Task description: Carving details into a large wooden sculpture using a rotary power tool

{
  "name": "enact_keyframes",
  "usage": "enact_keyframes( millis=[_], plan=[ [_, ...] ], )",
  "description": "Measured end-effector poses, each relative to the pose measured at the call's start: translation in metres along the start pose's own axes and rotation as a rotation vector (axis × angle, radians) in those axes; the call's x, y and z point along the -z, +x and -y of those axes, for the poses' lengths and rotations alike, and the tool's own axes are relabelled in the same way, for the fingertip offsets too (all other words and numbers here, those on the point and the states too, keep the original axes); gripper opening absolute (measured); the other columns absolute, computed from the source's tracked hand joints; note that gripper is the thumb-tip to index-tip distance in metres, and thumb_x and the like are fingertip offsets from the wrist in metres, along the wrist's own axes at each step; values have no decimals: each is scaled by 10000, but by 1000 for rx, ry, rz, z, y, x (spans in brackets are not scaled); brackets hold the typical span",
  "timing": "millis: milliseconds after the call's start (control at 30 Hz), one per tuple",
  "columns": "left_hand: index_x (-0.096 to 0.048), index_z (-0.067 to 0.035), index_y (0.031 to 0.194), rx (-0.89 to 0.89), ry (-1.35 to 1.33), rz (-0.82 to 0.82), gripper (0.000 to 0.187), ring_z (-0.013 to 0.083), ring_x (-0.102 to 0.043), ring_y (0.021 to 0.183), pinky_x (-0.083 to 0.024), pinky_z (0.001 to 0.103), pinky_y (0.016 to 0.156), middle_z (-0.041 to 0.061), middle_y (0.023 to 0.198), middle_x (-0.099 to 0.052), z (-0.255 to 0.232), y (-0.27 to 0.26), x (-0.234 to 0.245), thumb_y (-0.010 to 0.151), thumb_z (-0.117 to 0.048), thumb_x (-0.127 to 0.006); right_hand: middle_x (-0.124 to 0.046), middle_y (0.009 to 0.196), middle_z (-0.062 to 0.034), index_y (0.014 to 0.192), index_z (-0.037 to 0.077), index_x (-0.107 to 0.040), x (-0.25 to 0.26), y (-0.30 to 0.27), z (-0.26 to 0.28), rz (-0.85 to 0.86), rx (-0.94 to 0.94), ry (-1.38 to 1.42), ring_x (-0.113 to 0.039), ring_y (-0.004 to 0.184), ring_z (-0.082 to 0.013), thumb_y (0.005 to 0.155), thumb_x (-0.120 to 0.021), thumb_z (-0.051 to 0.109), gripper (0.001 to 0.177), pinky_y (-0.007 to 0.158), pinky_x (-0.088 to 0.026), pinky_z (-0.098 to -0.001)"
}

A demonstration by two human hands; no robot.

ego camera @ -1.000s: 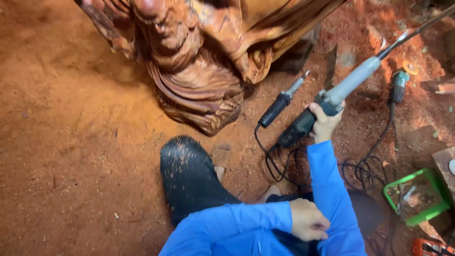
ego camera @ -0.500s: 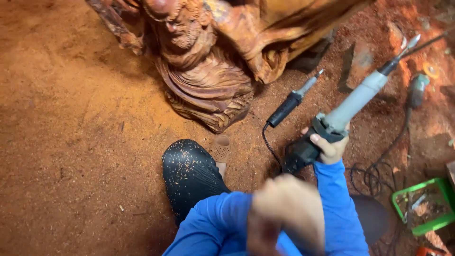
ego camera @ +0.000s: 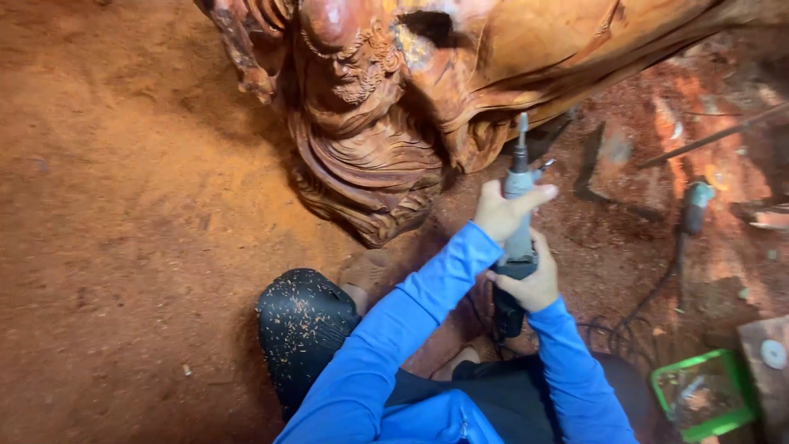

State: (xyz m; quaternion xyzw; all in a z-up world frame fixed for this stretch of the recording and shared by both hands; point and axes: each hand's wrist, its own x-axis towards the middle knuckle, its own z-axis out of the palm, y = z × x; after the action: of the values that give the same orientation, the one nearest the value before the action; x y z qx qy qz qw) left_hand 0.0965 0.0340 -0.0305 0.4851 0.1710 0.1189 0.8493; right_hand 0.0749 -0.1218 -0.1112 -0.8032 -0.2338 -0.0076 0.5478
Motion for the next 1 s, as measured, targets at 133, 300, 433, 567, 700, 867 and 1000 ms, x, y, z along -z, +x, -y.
enact_keyframes(
  millis=[133,300,433,567,700,867,1000],
  plan=[
    [-678,130,853,82,-308,-69,445,334,-742,751,-642,415,702,273,872,-713,4,14,-7,596,-120,-942,-607,1394,-181,1572,92,-441,25,19,0,186,69,-46,-578,1247,-259,515,-1028,361,1239,1126,-400,-478],
    [-798,-35,1022,-39,-420,53,369,244,-724,937,-618,376,857,166,999,-753,-6,41,-28,725,-241,-869,-563,1449,-215,1672,109,-308,67,69,50,343,158,-224,-549,1296,-333,577,-972,225,1286,1142,-378,-513],
    [-781,-16,1096,-105,-470,78,482,263,-693,974,-621,416,849,174,1022,-724,0,77,-51,700,-236,-946,-661,1292,-288,1652,147,-384,95,105,78,313,171,-508,-635,1165,-477,545,-952,184,1245,1008,-494,-577],
    [-748,-24,1193,-117,-376,117,528,289,-671,1107,-506,457,1076,169,995,-725,3,93,-61,718,-187,-912,-699,1237,-253,1649,203,-411,99,123,108,328,115,-644,-658,1129,-473,569,-927,184,1197,987,-512,-593],
    [-742,-67,1228,-95,-307,83,560,238,-700,1046,-489,445,1072,104,996,-751,17,99,-51,722,-241,-909,-704,1189,-298,1664,208,-354,92,113,106,346,54,-688,-667,1085,-515,576,-931,216,1232,962,-522,-648],
    [-645,-29,1343,-137,-189,16,714,288,-685,1075,-465,488,1098,101,979,-733,-12,72,-20,742,-324,-892,-664,1256,-328,1675,155,-258,74,81,113,381,-12,-586,-620,1142,-562,663,-910,245,1207,971,-491,-703],
    [-653,3,1250,-124,-185,-57,672,295,-684,986,-474,501,1024,107,949,-716,-4,75,-22,732,-354,-890,-631,1322,-319,1664,134,-266,57,71,134,377,-33,-505,-576,1206,-569,742,-869,176,1102,1003,-445,-735]
  ],
)
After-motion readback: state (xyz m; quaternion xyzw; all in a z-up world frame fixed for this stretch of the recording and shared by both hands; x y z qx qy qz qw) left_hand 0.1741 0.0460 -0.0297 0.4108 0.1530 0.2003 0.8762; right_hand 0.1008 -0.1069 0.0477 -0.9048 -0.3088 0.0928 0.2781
